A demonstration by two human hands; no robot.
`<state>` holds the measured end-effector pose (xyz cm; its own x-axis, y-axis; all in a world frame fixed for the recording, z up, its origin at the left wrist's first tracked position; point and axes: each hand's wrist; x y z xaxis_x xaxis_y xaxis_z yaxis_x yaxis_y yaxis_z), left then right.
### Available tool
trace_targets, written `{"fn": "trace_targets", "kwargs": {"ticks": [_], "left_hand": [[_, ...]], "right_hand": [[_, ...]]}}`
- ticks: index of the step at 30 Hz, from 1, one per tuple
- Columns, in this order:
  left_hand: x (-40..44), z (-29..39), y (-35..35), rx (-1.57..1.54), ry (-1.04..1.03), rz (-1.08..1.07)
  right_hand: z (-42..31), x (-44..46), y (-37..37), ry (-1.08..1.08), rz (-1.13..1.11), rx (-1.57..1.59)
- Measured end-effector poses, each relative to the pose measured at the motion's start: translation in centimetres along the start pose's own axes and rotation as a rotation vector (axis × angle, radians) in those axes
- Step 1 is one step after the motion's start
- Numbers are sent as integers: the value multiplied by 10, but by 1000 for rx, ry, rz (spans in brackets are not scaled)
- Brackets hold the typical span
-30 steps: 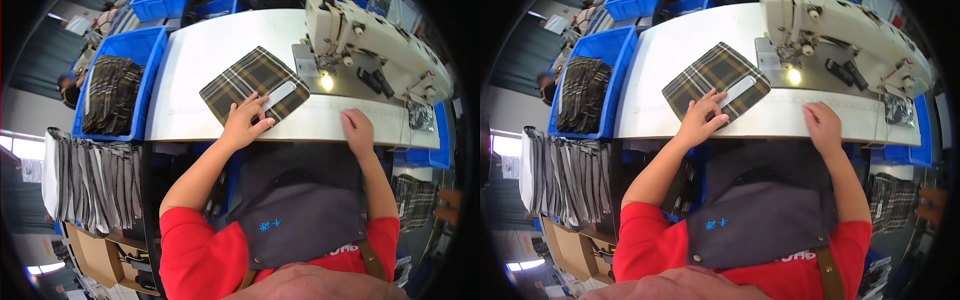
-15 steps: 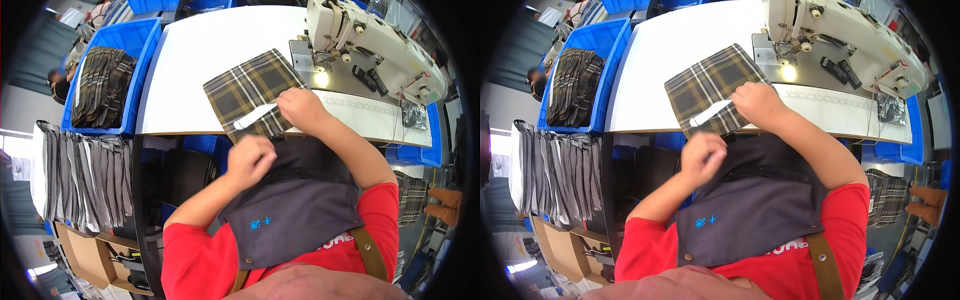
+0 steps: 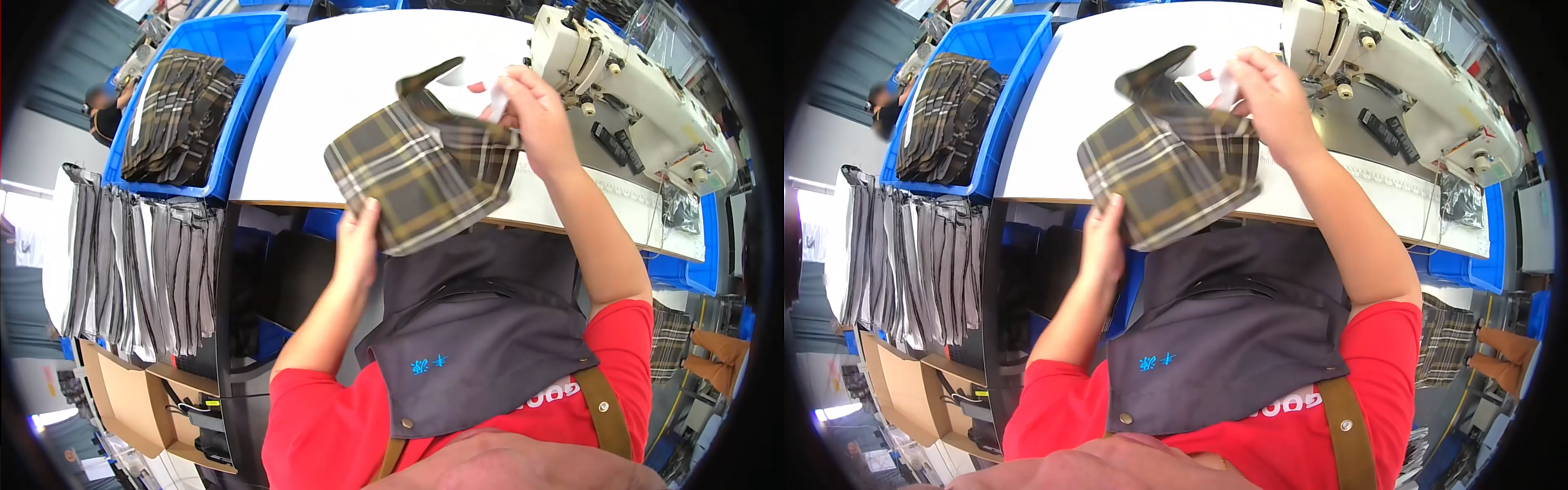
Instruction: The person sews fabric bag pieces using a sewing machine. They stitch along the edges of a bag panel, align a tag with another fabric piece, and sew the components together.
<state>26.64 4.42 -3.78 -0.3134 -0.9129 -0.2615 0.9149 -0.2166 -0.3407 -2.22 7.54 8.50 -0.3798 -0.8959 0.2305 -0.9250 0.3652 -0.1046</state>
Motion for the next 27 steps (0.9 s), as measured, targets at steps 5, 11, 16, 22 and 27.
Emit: {"fn": "trace_targets", "kwargs": {"ticks": [5,11,16,22,27], "left_hand": [[42,70,56,190,-188,78],[70,106,68,300,-245,74],[81,124,53,384,-251,-50],[129,167,57,287,-469,-232],[147,203,86,208,-744,-236]], "right_hand": [[9,-27,52,44,141,186],[69,-64,102,-67,233,292],[41,-64,80,-110,240,250],[17,-38,81,-231,63,85],[3,-51,80,298,165,-374]]}}
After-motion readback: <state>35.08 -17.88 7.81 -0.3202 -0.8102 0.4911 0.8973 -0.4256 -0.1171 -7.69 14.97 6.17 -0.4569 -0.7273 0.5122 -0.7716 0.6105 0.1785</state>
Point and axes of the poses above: each hand's wrist, its own x-axis towards the middle knuckle, its own y-axis out of the back of the hand, z = x × y
